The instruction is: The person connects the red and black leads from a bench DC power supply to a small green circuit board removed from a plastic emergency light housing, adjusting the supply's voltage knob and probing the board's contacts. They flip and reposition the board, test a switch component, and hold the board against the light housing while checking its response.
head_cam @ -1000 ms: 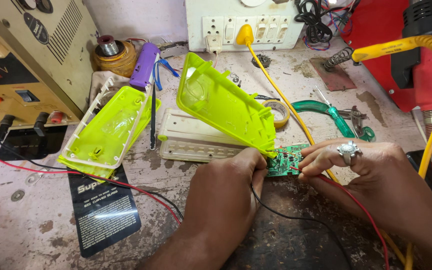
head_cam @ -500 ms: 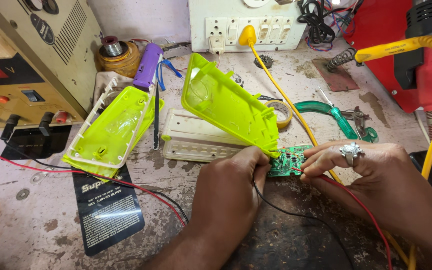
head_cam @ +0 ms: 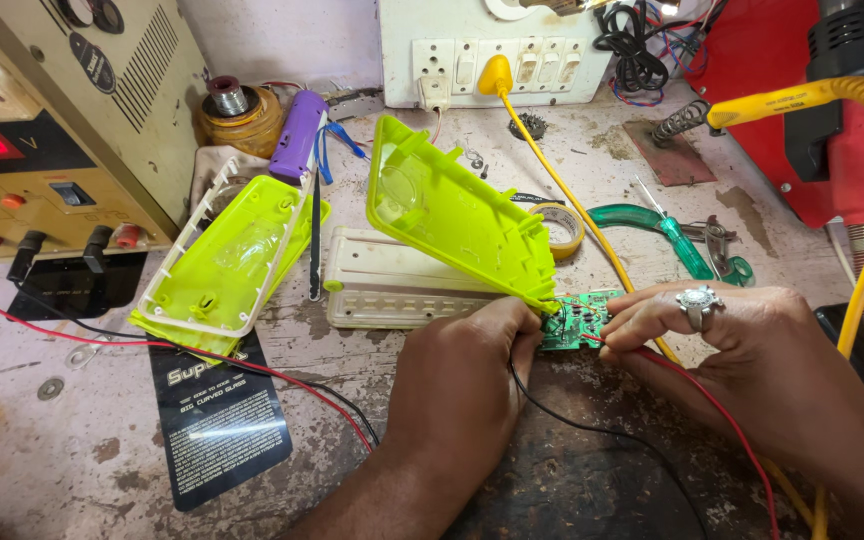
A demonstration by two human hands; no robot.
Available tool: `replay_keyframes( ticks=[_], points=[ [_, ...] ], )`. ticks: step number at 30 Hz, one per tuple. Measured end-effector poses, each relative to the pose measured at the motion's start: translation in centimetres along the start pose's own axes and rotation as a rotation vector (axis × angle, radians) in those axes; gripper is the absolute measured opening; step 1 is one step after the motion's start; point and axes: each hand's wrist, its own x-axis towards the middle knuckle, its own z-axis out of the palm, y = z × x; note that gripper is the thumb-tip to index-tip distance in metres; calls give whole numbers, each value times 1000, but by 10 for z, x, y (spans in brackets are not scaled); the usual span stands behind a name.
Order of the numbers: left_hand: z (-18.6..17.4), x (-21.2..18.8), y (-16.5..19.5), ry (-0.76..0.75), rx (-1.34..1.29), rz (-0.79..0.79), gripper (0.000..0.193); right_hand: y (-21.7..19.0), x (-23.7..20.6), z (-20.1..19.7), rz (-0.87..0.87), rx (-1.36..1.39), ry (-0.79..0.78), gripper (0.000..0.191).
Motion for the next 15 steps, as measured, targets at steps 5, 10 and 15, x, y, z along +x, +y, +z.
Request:
replay_keyframes(
  ticks=[5,10,15],
  points=[
    [1,-1,0,-7,-6,-3,4,2,0,0,-47,13,13,17],
    [0,0,-1,-9,-12,-3,4,5,-2,-1,-48,51,11,18],
    [1,0,-1,-14,-17,-7,5,6,-1,0,-55,52,1,18]
  ],
)
